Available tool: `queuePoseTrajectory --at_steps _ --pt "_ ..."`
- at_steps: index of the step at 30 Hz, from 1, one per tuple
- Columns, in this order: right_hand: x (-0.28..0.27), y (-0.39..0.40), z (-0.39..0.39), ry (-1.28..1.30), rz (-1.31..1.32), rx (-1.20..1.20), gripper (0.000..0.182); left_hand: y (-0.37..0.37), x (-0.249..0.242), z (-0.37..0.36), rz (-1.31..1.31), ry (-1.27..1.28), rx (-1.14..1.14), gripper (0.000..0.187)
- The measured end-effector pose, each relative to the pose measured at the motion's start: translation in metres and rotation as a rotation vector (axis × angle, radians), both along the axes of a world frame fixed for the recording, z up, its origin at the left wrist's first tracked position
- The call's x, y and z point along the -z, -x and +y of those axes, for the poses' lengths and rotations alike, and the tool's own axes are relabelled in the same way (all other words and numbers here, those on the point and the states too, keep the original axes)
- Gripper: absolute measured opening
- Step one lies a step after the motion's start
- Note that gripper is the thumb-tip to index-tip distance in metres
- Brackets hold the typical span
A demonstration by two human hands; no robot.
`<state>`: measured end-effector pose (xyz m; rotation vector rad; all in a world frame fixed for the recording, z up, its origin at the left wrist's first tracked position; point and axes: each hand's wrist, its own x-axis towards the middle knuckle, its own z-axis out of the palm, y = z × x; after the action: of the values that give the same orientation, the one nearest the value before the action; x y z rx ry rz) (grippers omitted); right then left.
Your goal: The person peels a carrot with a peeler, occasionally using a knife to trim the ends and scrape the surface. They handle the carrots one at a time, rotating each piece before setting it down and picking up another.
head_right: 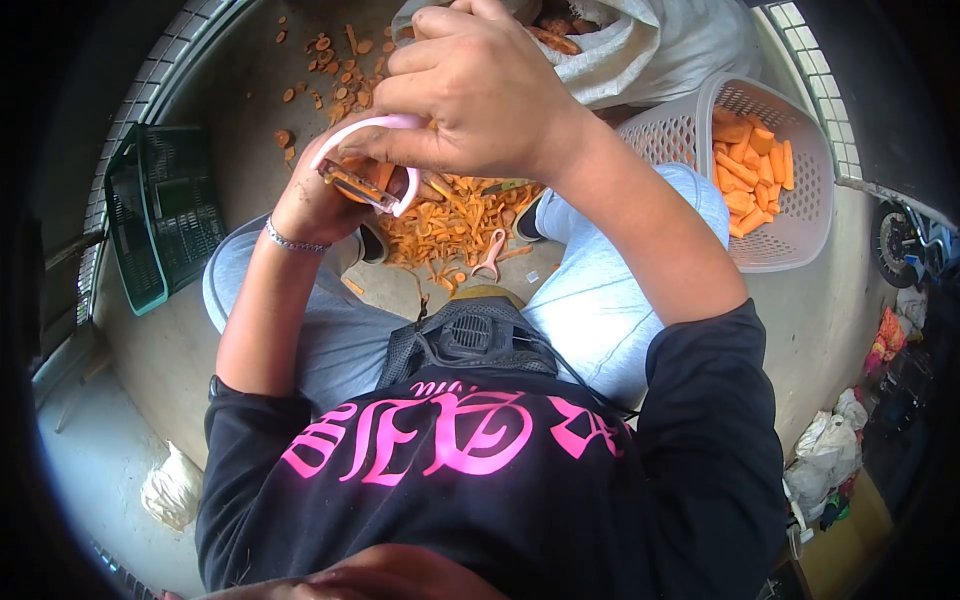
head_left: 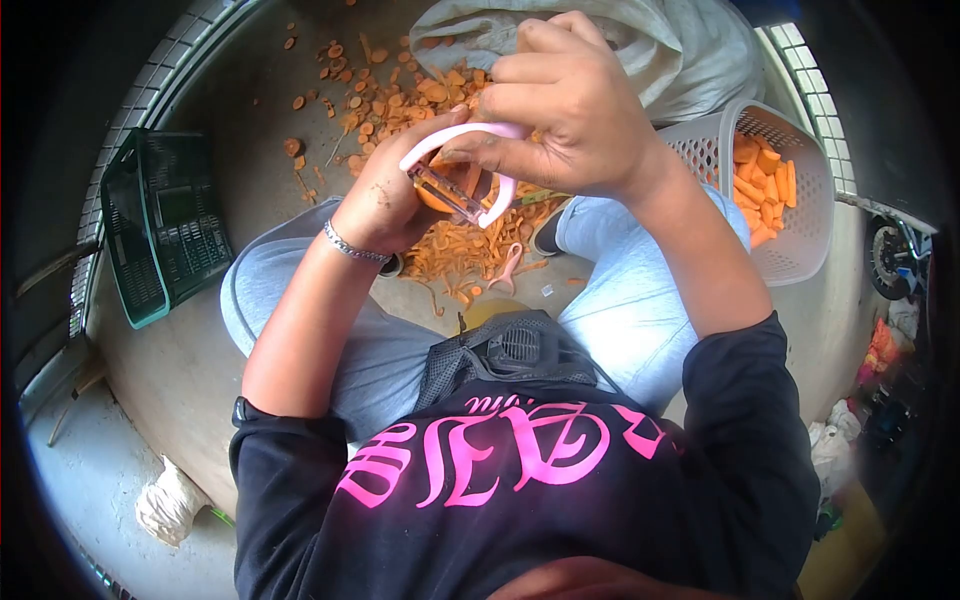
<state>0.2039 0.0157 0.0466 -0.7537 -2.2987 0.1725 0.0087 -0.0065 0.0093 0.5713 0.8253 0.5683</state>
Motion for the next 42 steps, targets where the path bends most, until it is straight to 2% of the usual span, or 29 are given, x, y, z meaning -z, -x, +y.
queuePoseTrajectory --at_steps 3,6,10,12,15,18,20,22,24,27,28,31,33,35,37,39,41,42 --pt "0.001 0.000 0.002 0.029 -0.017 -0.056 0.032 0.015 0.011 0.003 -0.139 -0.151 0.116 0.036" --pt "0.007 0.000 0.004 0.017 0.031 -0.074 0.032 0.010 0.005 -0.003 0.055 -0.267 0.075 0.036" --pt "0.003 0.002 -0.003 0.045 -0.040 -0.005 0.034 0.003 -0.003 -0.002 0.121 -0.208 -0.004 0.035" --pt "0.004 0.001 -0.002 0.083 -0.031 -0.014 0.032 0.001 -0.003 0.000 0.028 -0.052 -0.066 0.035" --pt "0.000 -0.003 -0.001 0.050 -0.094 0.003 0.031 0.005 0.000 -0.001 0.079 -0.142 -0.036 0.031" --pt "0.002 -0.005 0.002 0.084 0.017 -0.051 0.033 0.013 0.003 0.003 0.005 -0.184 0.180 0.037" --pt "-0.001 -0.010 0.007 0.032 -0.024 -0.045 0.035 0.005 -0.002 -0.003 0.158 -0.237 0.116 0.038" --pt "0.002 -0.024 0.016 0.001 -0.056 0.018 0.037 0.003 -0.013 -0.005 0.149 -0.162 0.130 0.041" --pt "0.009 -0.043 0.029 -0.008 -0.076 0.145 0.040 0.006 -0.025 -0.001 -0.019 0.039 0.228 0.045" --pt "0.012 -0.040 0.033 0.023 0.024 0.085 0.039 0.011 -0.012 0.001 -0.058 0.023 0.116 0.035" --pt "0.010 -0.037 0.029 0.038 0.044 0.057 0.038 0.015 -0.009 0.007 -0.378 0.169 0.184 0.035" --pt "0.003 -0.023 0.014 0.060 0.089 -0.014 0.035 0.020 0.001 0.010 -0.406 -0.022 0.241 0.034" --pt "0.003 -0.016 0.011 0.040 0.098 -0.047 0.032 0.005 -0.007 0.002 -0.007 -0.140 0.109 0.041" --pt "0.001 -0.012 0.008 0.037 0.088 -0.051 0.030 -0.002 -0.011 -0.002 0.165 -0.138 0.022 0.043" --pt "-0.001 -0.009 0.005 0.052 0.062 -0.024 0.030 -0.002 -0.010 -0.002 0.109 -0.021 -0.020 0.042" --pt "-0.002 -0.008 0.004 0.005 -0.005 -0.019 0.031 0.002 0.004 -0.002 0.183 -0.327 0.086 0.041" --pt "-0.002 -0.008 0.004 -0.017 -0.029 -0.025 0.032 0.005 0.011 -0.004 0.176 -0.330 0.092 0.041" --pt "-0.002 -0.009 0.007 -0.017 -0.019 -0.033 0.033 0.002 0.001 -0.004 0.133 -0.182 0.046 0.041"
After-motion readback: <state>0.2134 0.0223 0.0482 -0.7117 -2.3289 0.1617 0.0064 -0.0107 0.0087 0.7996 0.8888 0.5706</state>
